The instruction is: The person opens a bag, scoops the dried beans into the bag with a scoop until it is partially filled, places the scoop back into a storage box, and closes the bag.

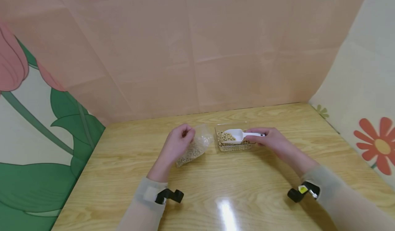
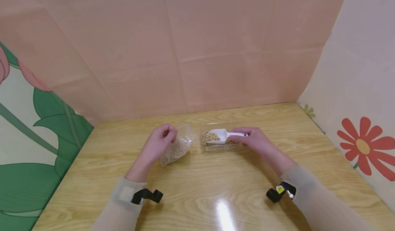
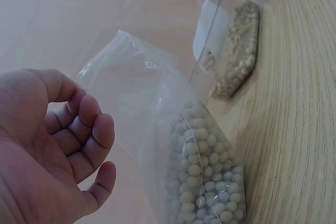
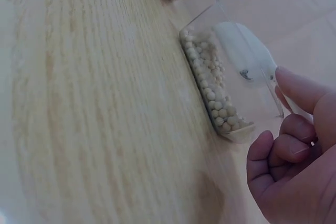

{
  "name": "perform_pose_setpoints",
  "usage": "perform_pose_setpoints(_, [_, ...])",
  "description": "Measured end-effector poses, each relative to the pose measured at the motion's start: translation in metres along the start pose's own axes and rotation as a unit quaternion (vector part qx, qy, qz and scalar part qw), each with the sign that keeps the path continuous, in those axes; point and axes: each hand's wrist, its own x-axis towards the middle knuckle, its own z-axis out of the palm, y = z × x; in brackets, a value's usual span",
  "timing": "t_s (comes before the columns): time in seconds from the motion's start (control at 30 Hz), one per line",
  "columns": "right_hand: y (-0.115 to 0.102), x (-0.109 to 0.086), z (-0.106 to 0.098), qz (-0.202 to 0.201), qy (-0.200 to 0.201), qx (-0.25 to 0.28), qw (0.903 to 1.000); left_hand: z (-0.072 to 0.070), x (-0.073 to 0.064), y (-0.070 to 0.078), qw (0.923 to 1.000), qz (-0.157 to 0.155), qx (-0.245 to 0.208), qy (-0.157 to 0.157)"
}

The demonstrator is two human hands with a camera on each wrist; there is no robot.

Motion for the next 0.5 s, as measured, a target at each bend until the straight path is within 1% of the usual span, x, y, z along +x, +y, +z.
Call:
perform_pose_setpoints(0.27, [0.0089, -0.0012, -0.0011, 0.001, 0.016, 0.044, 0.9989, -0.0001, -0.0009, 0.0001, 1.0, -0.002, -0.006, 0.0])
perform_pose_setpoints(0.5, [0.0076, -0.0054, -0.0055, 0.009, 0.017, 0.078, 0.9967, 0.0, -0.0009, -0.0002, 1.0, -0.002, -0.003, -0.001])
